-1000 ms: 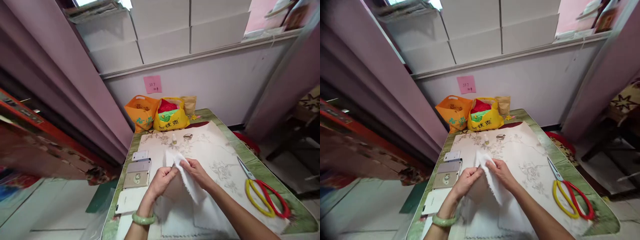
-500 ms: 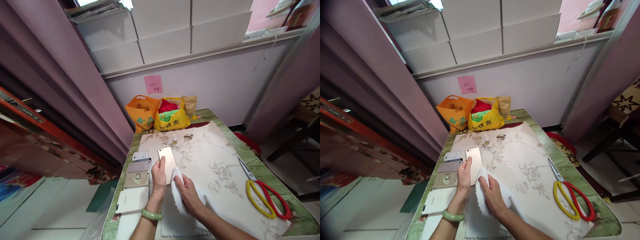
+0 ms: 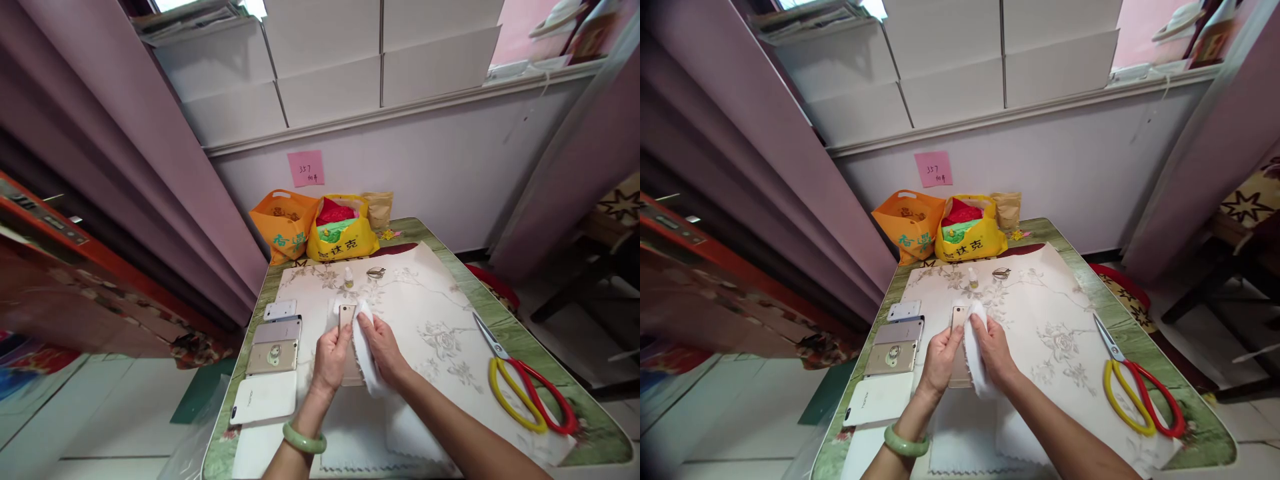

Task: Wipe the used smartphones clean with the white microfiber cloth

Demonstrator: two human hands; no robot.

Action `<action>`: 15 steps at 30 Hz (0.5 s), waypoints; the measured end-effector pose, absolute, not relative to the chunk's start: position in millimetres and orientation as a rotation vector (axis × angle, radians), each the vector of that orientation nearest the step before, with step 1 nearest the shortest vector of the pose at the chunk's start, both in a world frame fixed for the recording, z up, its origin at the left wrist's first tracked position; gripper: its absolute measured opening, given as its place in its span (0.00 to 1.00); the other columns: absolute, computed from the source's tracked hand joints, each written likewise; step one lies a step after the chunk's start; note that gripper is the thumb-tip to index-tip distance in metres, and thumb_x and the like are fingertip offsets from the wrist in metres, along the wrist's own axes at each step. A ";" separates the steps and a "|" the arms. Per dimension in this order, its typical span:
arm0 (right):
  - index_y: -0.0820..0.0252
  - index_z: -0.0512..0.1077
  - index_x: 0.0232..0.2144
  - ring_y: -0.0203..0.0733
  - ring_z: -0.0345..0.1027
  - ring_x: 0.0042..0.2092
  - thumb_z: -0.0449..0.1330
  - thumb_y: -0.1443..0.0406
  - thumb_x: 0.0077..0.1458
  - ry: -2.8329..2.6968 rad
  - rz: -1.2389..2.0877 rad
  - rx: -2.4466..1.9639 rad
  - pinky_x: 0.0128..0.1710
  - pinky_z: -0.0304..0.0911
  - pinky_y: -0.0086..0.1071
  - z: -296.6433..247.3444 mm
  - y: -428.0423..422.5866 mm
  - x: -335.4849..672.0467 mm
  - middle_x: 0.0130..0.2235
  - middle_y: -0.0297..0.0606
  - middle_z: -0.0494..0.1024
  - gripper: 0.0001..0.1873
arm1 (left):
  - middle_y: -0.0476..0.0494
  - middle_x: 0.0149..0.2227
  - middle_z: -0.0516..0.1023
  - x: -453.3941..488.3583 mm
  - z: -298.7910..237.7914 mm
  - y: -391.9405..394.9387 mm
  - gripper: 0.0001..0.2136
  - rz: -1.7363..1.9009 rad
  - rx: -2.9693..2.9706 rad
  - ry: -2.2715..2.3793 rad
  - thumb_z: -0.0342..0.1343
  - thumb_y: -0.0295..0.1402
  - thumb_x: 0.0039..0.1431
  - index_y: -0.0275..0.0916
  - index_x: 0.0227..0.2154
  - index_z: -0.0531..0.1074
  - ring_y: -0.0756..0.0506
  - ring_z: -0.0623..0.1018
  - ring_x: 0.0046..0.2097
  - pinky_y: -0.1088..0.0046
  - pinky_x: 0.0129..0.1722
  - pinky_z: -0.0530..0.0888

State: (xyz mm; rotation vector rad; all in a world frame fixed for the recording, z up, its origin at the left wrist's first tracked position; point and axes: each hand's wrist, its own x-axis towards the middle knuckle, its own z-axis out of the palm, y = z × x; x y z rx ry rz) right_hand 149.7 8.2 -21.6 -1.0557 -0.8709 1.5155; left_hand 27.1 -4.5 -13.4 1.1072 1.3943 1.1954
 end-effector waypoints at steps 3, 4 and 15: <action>0.62 0.72 0.39 0.41 0.67 0.30 0.58 0.45 0.55 -0.930 1.493 -1.075 0.30 0.64 0.31 -27.2 -8.2 139.4 0.30 0.36 0.76 0.26 | 0.53 0.19 0.65 29.2 -16.9 0.5 0.22 1.288 1.058 1.441 0.57 0.53 0.54 0.37 0.21 0.67 0.52 0.63 0.24 0.76 0.24 0.62; 0.62 0.73 0.39 0.42 0.67 0.30 0.58 0.45 0.55 -0.954 1.495 -1.082 0.31 0.65 0.32 -28.8 -14.0 136.6 0.30 0.37 0.76 0.26 | 0.53 0.19 0.65 28.8 -17.4 2.6 0.22 1.330 1.033 1.472 0.57 0.53 0.54 0.37 0.21 0.67 0.52 0.62 0.24 0.76 0.24 0.62; 0.59 0.70 0.29 0.37 0.60 0.26 0.54 0.50 0.61 -1.414 1.074 -1.232 0.28 0.57 0.29 -36.4 -19.2 150.5 0.25 0.32 0.70 0.20 | 0.54 0.22 0.65 25.4 -13.8 10.1 0.21 1.443 0.883 1.444 0.57 0.54 0.54 0.38 0.25 0.67 0.51 0.65 0.24 0.76 0.24 0.64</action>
